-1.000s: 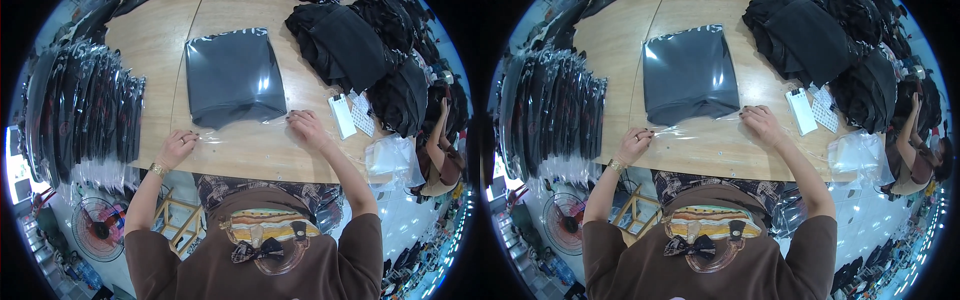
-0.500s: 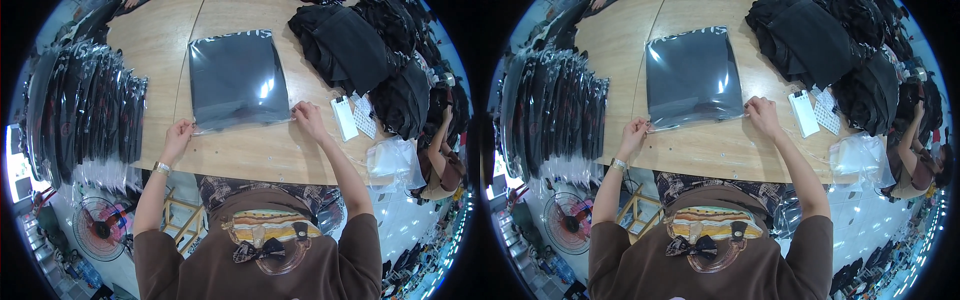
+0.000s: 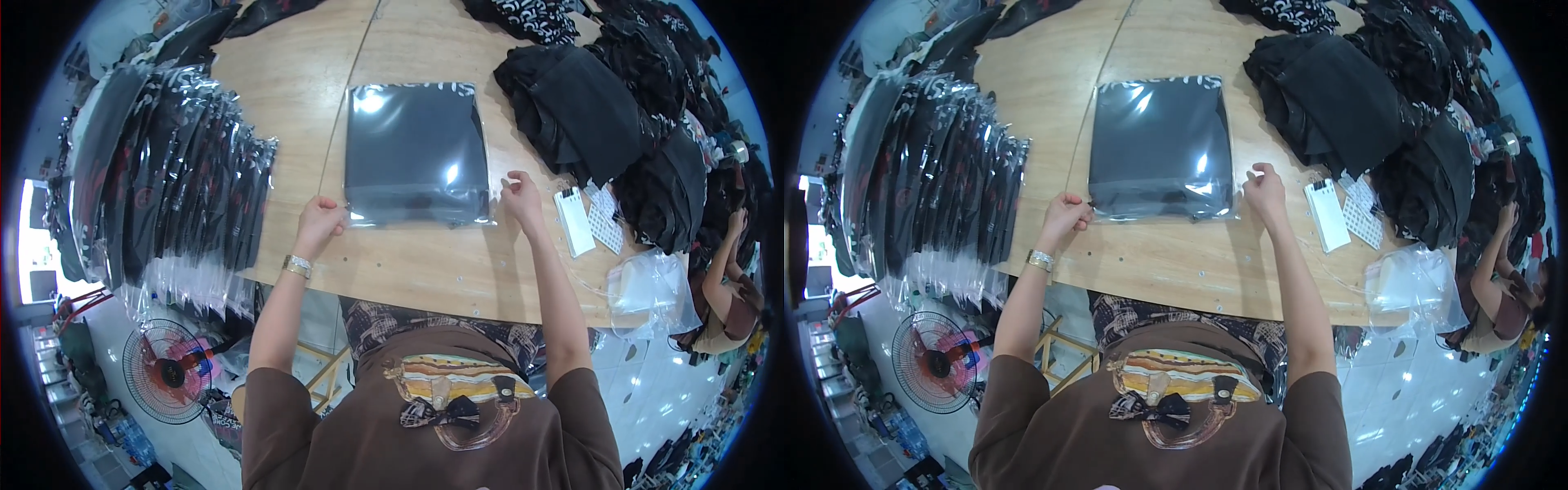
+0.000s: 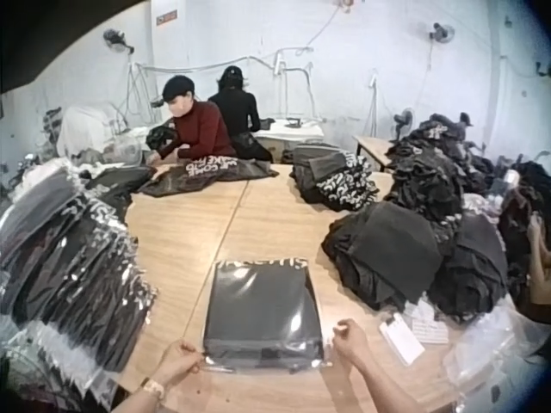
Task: Placing folded black t-shirts into clear plastic shipping bags.
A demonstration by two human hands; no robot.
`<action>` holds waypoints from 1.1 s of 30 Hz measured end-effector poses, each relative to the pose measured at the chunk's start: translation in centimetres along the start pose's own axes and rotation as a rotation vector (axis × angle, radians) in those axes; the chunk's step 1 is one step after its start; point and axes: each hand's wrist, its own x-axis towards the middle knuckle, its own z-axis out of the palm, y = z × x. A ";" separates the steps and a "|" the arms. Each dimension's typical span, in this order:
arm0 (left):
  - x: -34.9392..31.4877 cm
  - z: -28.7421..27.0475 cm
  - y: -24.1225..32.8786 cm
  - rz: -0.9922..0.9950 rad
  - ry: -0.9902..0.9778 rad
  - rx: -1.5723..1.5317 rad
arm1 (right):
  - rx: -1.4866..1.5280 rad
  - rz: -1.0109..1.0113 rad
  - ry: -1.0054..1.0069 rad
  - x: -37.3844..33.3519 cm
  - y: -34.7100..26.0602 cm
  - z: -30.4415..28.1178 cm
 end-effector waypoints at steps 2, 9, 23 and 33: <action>-0.7 -0.7 -0.1 -0.024 0.098 0.016 | 0.160 0.109 -0.039 0.9 -1.9 1.4; -1.5 -2.4 -3.3 0.026 0.211 -0.382 | 0.245 0.068 -0.167 9.6 -5.4 -0.3; -1.7 -1.3 -3.2 0.240 0.373 -0.374 | -0.489 -0.854 0.453 -7.8 -20.7 -2.4; -2.8 5.6 5.0 0.636 0.418 -0.254 | -0.210 -0.295 0.365 -7.8 5.6 -8.2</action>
